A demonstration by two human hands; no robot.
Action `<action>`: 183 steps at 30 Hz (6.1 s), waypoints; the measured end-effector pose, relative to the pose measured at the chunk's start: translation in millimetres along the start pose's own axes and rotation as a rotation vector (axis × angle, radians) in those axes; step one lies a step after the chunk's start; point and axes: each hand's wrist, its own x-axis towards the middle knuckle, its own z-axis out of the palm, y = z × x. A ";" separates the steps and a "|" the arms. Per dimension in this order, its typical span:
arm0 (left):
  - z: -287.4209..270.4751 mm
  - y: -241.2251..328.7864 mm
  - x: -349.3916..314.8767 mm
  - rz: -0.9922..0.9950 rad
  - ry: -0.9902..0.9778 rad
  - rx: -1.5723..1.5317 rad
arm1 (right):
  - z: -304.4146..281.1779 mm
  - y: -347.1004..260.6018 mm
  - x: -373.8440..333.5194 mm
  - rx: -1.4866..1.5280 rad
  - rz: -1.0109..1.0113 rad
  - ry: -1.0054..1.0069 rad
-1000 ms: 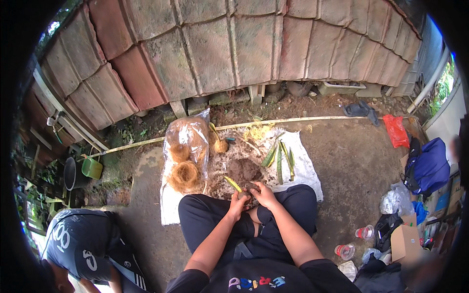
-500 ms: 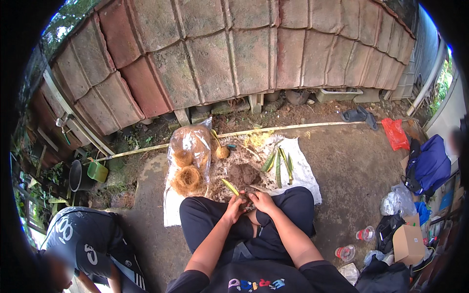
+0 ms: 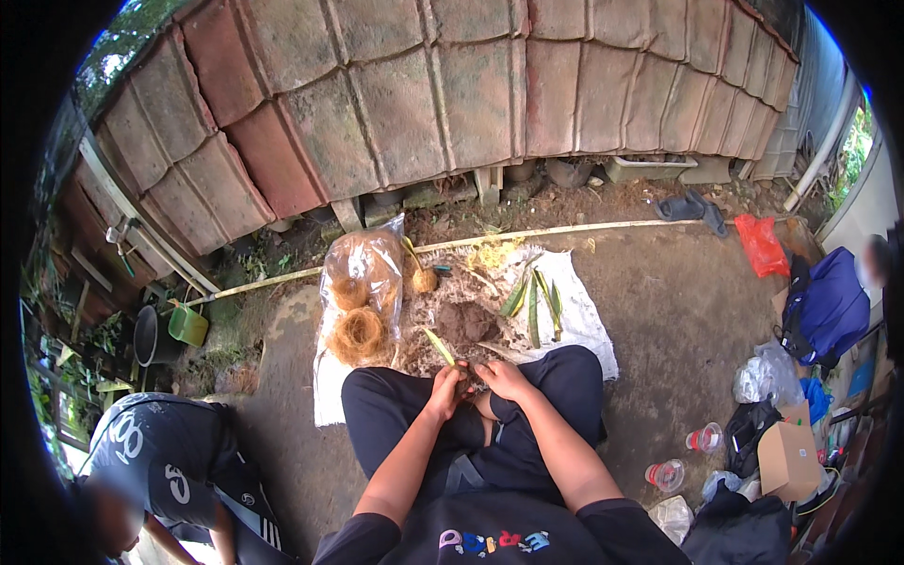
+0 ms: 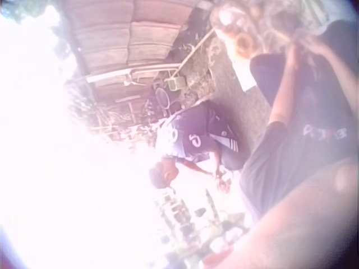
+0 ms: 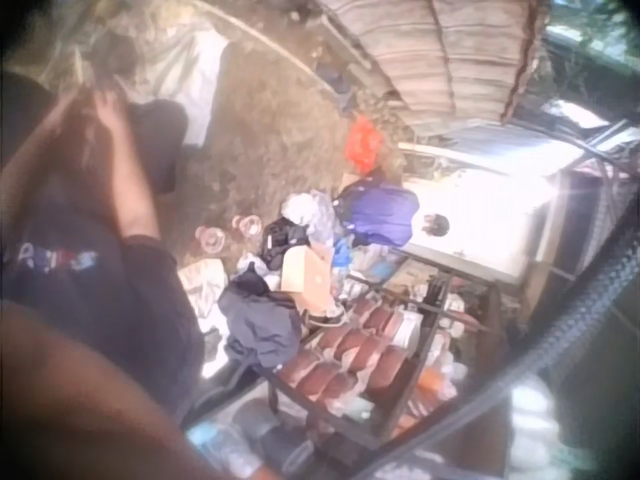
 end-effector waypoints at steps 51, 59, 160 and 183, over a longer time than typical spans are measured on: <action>6.1 3.9 15.7 0.007 0.135 0.231 | 10.5 23.9 33.3 0.431 0.263 0.236; 10.3 6.5 17.1 0.001 0.166 0.278 | 9.9 23.5 34.6 0.326 0.267 0.247; 14.7 -3.6 0.5 0.126 -0.129 0.700 | 18.5 -3.8 -11.9 0.881 0.383 -0.158; 7.9 -11.7 10.6 0.275 0.059 0.910 | 12.3 -5.0 -3.8 0.853 0.267 -0.233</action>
